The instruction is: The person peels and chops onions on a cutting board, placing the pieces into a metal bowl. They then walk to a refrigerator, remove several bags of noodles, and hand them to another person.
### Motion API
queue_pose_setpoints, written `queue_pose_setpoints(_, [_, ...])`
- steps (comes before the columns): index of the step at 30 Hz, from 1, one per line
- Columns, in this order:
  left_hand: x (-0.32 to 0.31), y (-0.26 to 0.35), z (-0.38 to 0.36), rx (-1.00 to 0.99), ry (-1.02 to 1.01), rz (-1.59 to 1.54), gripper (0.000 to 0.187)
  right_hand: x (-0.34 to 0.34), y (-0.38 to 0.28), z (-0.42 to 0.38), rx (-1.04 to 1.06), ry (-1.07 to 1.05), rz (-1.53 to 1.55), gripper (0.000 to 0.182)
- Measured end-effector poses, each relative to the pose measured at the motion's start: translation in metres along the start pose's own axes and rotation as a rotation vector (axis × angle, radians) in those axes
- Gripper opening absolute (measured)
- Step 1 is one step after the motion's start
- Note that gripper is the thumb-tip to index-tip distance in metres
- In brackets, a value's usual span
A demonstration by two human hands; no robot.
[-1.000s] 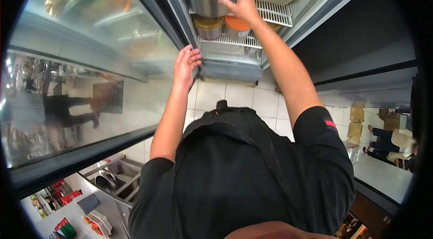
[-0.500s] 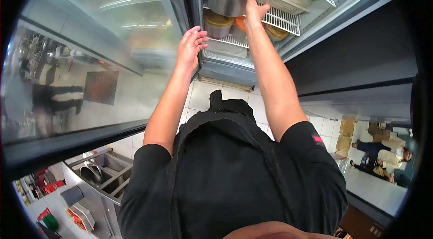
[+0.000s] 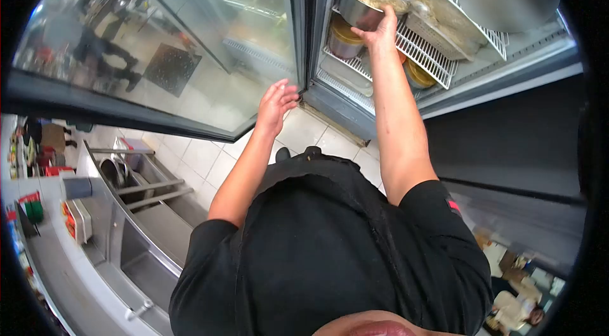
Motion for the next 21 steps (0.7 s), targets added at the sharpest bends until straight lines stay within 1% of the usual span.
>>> queue_pose_setpoints(3, [0.037, -0.014, -0.034, -0.011, 0.099, -0.055, 0.039, 0.002, 0.003, -0.001, -0.022, -0.173, -0.008, 0.061])
queue_pose_setpoints(4, [0.053, -0.022, -0.048, -0.015, 0.140, -0.077, 0.039, 0.012, 0.006, -0.003, -0.061, -0.124, 0.000, 0.027])
queue_pose_setpoints(5, [0.069, -0.030, -0.060, -0.019, 0.189, -0.098, 0.039, 0.027, 0.004, -0.007, -0.031, -0.081, -0.013, 0.022])
queue_pose_setpoints(6, [0.088, -0.039, -0.071, -0.022, 0.237, -0.112, 0.040, 0.038, 0.005, -0.004, -0.048, -0.136, -0.002, 0.022])
queue_pose_setpoints(7, [0.100, -0.048, -0.084, -0.021, 0.261, -0.119, 0.040, 0.045, -0.002, -0.027, 0.012, -0.119, -0.021, 0.030])
queue_pose_setpoints(8, [0.115, -0.053, -0.096, -0.038, 0.319, -0.135, 0.041, 0.056, 0.004, -0.023, -0.076, -0.191, -0.003, 0.043])
queue_pose_setpoints(9, [0.130, -0.063, -0.107, -0.004, 0.388, -0.143, 0.042, 0.057, 0.008, -0.044, -0.173, -0.292, -0.056, 0.056])
queue_pose_setpoints(10, [0.148, -0.076, -0.118, -0.035, 0.400, -0.162, 0.040, 0.059, 0.013, -0.062, -0.196, -0.335, -0.126, 0.059])
queue_pose_setpoints(11, [0.161, -0.083, -0.132, -0.015, 0.471, -0.155, 0.038, 0.061, 0.017, -0.079, -0.217, -0.380, -0.197, 0.063])
queue_pose_setpoints(12, [0.172, -0.092, -0.143, -0.030, 0.495, -0.169, 0.036, 0.085, 0.032, -0.061, -0.370, -0.351, -0.136, 0.060])
queue_pose_setpoints(13, [0.182, -0.100, -0.154, -0.012, 0.538, -0.181, 0.037, 0.094, 0.032, -0.086, -0.264, -0.253, -0.251, 0.058])
queue_pose_setpoints(14, [0.189, -0.102, -0.167, -0.025, 0.566, -0.197, 0.037, 0.105, 0.041, -0.091, -0.332, -0.275, -0.277, 0.057])
queue_pose_setpoints(15, [0.189, -0.104, -0.177, -0.032, 0.598, -0.220, 0.037, 0.105, 0.037, -0.116, -0.299, -0.251, -0.325, 0.060])
queue_pose_setpoints(16, [0.197, -0.108, -0.187, -0.042, 0.633, -0.225, 0.037, 0.115, 0.047, -0.131, -0.331, -0.236, -0.342, 0.063])
queue_pose_setpoints(17, [0.199, -0.118, -0.195, -0.044, 0.653, -0.236, 0.037, 0.125, 0.057, -0.138, -0.408, -0.301, -0.379, 0.066])
queue_pose_setpoints(19, [0.215, -0.130, -0.217, -0.055, 0.692, -0.245, 0.037, 0.141, 0.094, -0.168, -0.571, -0.329, -0.436, 0.067])
queue_pose_setpoints(21, [0.239, -0.151, -0.243, -0.054, 0.725, -0.263, 0.037, 0.151, 0.132, -0.207, -0.646, -0.442, -0.566, 0.069])
Point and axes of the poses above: each hand's wrist, its own z-axis towards the middle knuckle, its own x-axis out of the back of the hand, y = z × x, the point moved 10 cm from there along z, towards the middle knuckle, and after that the axes turned 9 degrees about y, right-handed, at the moved point
